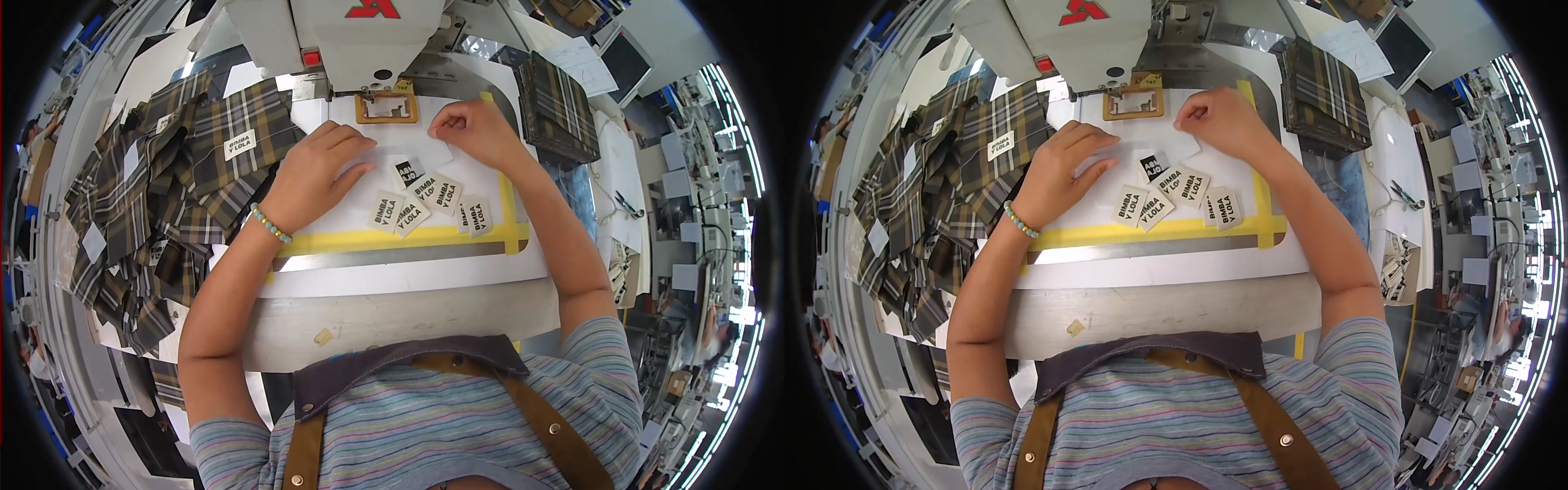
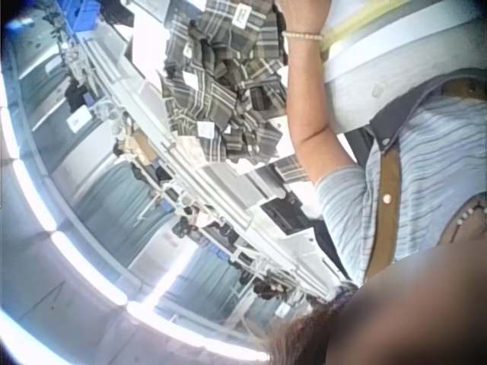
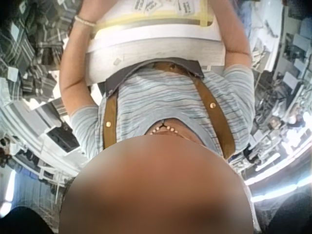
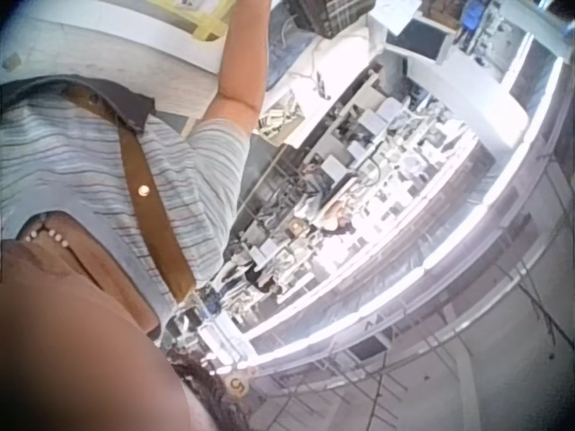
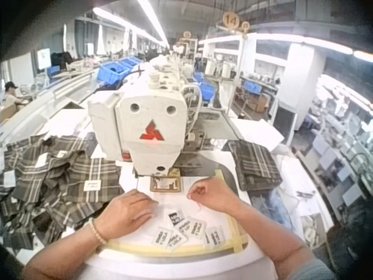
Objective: Sewing brand labels onto plaid fabric pieces using a sewing machine.
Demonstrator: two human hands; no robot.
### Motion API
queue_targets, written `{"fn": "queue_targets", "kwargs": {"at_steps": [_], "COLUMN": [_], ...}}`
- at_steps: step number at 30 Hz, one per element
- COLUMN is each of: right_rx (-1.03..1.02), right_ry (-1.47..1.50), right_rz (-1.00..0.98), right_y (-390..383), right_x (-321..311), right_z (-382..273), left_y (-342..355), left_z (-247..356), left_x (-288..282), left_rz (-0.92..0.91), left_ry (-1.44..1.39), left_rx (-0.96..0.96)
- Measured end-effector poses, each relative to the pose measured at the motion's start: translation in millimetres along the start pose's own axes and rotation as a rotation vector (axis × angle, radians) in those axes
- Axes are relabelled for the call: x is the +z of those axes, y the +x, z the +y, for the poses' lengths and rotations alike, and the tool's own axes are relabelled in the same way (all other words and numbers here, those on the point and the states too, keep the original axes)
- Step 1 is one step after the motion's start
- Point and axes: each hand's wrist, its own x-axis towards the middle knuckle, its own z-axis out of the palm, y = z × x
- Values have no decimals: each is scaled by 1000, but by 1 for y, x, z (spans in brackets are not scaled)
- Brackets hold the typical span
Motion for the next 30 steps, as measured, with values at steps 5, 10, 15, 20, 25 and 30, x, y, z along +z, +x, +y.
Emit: {"fn": "queue_targets", "kwargs": {"at_steps": [5,10,15,20,25,30], "right_rx": [260,260,268,362,341,297], "right_ry": [317,402,392,626,556,449], "right_rz": [-62,-48,-41,53,74,15], "right_y": [33,47,46,39,40,39], "right_x": [1,14,12,8,14,20], "right_z": [18,23,20,22,19,8], "left_y": [0,-1,-1,1,1,0], "left_z": [2,7,5,6,7,7], "left_x": [8,15,14,12,14,19], "left_rz": [-19,-118,-188,-176,-158,-161], "left_ry": [15,78,85,93,113,152], "left_rx": [80,81,41,49,54,32]}}
